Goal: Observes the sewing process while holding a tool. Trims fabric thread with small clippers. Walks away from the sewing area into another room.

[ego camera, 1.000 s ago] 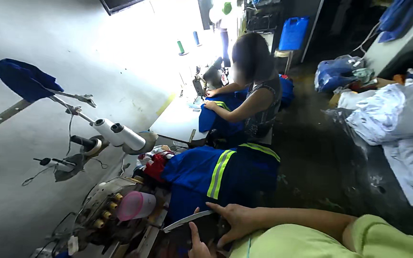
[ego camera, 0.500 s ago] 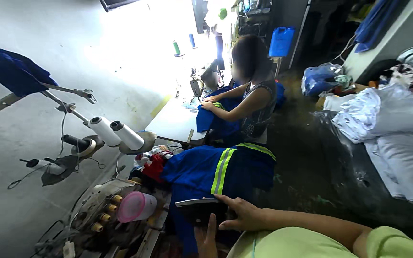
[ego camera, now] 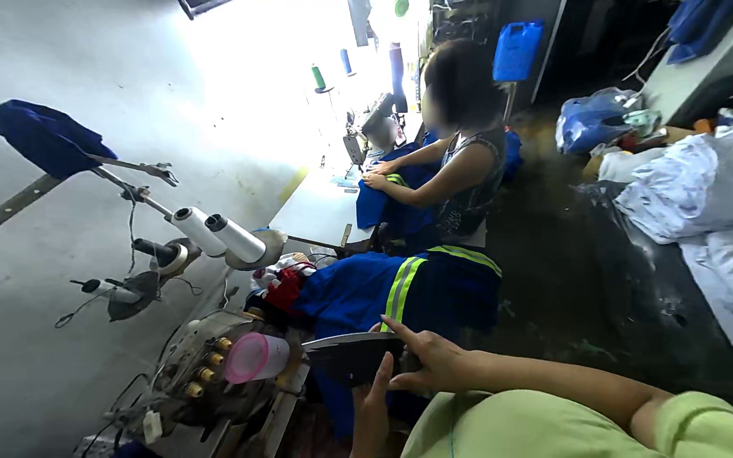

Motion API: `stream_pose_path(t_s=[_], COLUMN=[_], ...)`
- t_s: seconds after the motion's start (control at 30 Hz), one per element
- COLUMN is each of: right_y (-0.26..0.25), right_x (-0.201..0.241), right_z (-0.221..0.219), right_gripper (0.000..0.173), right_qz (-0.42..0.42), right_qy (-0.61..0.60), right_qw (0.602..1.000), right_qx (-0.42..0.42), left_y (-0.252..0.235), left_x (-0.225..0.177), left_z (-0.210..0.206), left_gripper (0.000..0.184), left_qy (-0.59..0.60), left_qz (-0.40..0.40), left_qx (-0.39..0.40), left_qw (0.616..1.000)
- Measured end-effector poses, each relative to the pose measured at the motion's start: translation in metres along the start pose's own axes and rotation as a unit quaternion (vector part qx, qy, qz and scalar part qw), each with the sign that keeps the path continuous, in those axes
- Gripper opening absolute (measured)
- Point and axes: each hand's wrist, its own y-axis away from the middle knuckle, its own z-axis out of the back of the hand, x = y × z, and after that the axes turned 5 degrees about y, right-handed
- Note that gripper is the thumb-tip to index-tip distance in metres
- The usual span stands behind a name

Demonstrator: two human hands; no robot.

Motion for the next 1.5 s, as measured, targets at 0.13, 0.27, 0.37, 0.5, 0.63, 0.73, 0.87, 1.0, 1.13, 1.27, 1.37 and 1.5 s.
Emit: stream_pose_path(t_s=[0.13, 0.27, 0.37, 0.5, 0.63, 0.73, 0.87, 1.0, 1.13, 1.27, 1.37, 1.5], right_y=[-0.002, -0.006, -0.010, -0.014, -0.018, -0.022, -0.025, -0.025, -0.026, -0.025, -0.024, -0.022], right_x=[0.006, 0.007, 0.007, 0.005, 0.009, 0.007, 0.004, 0.003, 0.003, 0.007, 0.009, 0.010], right_z=[0.005, 0.011, 0.014, 0.013, 0.010, 0.004, -0.005, -0.011, -0.014, -0.010, -0.007, -0.003], right_gripper=[0.092, 0.093, 0.095, 0.097, 0.096, 0.094, 0.094, 0.094, 0.095, 0.094, 0.093, 0.094], right_qz=[-0.007, 0.006, -0.008, 0.002, 0.017, 0.029, 0.035, 0.035, 0.026, 0.012, 0.018, 0.022], right_qy=[0.020, 0.012, 0.008, 0.021, 0.039, 0.047, 0.039, 0.034, 0.044, 0.044, 0.048, 0.059], right_qw=[1.000, 1.000, 1.000, 0.999, 0.998, 0.997, 0.997, 0.998, 0.997, 0.999, 0.998, 0.998], right_qx=[-0.008, -0.024, -0.017, -0.040, -0.052, -0.060, -0.052, -0.046, -0.051, -0.027, -0.021, -0.015], left_y=[0.000, -0.008, -0.013, -0.024, -0.029, -0.030, -0.026, -0.024, -0.023, -0.023, -0.023, -0.024], left_x=[-0.009, -0.012, -0.014, -0.012, -0.017, -0.015, -0.017, -0.015, -0.016, -0.015, -0.013, -0.007], left_z=[-0.014, -0.020, -0.020, -0.017, -0.014, -0.008, -0.002, 0.005, 0.007, 0.003, 0.002, 0.001], left_gripper=[0.029, 0.034, 0.040, 0.057, 0.065, 0.067, 0.066, 0.071, 0.064, 0.059, 0.056, 0.059], left_qy=[0.020, 0.026, 0.029, 0.051, 0.073, 0.072, 0.066, 0.060, 0.060, 0.094, 0.105, 0.115], left_qz=[0.041, 0.027, 0.032, 0.028, 0.008, 0.001, 0.020, 0.017, 0.034, 0.038, 0.034, 0.022], left_qx=[-0.064, -0.051, -0.027, -0.005, 0.032, 0.018, 0.002, 0.010, -0.008, -0.026, -0.013, -0.003], left_qw=[0.997, 0.998, 0.999, 0.998, 0.997, 0.997, 0.998, 0.998, 0.998, 0.994, 0.994, 0.993])
